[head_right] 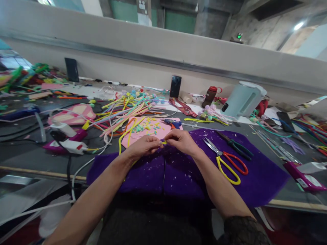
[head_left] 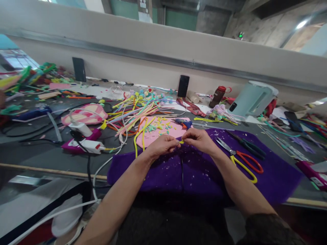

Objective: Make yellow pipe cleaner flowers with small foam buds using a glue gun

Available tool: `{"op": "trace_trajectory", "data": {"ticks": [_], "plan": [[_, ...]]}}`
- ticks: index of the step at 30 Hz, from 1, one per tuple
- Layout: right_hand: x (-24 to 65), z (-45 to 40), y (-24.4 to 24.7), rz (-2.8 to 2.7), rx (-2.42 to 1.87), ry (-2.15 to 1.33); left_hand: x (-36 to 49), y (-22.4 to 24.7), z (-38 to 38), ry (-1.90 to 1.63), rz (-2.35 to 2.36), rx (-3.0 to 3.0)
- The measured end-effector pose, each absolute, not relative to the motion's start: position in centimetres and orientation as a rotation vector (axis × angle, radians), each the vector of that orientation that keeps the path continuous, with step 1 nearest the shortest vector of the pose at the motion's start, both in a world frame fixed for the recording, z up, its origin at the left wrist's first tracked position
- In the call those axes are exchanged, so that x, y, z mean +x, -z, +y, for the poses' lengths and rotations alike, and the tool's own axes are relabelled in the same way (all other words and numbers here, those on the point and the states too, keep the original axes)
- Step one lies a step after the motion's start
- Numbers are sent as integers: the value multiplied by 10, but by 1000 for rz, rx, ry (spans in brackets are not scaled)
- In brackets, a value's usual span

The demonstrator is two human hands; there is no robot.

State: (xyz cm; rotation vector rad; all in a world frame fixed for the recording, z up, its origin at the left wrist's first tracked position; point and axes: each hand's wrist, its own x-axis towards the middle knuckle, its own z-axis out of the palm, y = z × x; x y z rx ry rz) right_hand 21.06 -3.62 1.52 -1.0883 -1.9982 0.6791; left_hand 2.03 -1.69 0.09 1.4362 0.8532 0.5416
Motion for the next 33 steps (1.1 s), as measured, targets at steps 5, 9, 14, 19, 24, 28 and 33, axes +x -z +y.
{"op": "trace_trajectory", "data": {"ticks": [5, 9, 14, 19, 24, 28, 33], "plan": [[211, -38, -14, -2046, -1107, -588, 20, 1, -15, -534, 844, 1419], [211, -37, -13, -2057, -1099, -567, 20, 1, -15, -537, 846, 1420], [212, -37, -13, -2093, -1077, -566, 20, 0, -16, -539, 864, 1429], [211, -38, -15, -2140, -1029, -537, 19, 3, -15, -557, 851, 1449], [210, -39, -15, -2149, -1031, -517, 19, 4, -15, -569, 867, 1458], [209, -38, -15, -2159, -994, -477, 20, 2, -15, -571, 866, 1447], [209, -38, -13, -2169, -955, -465, 20, 0, -17, -582, 886, 1441]]}}
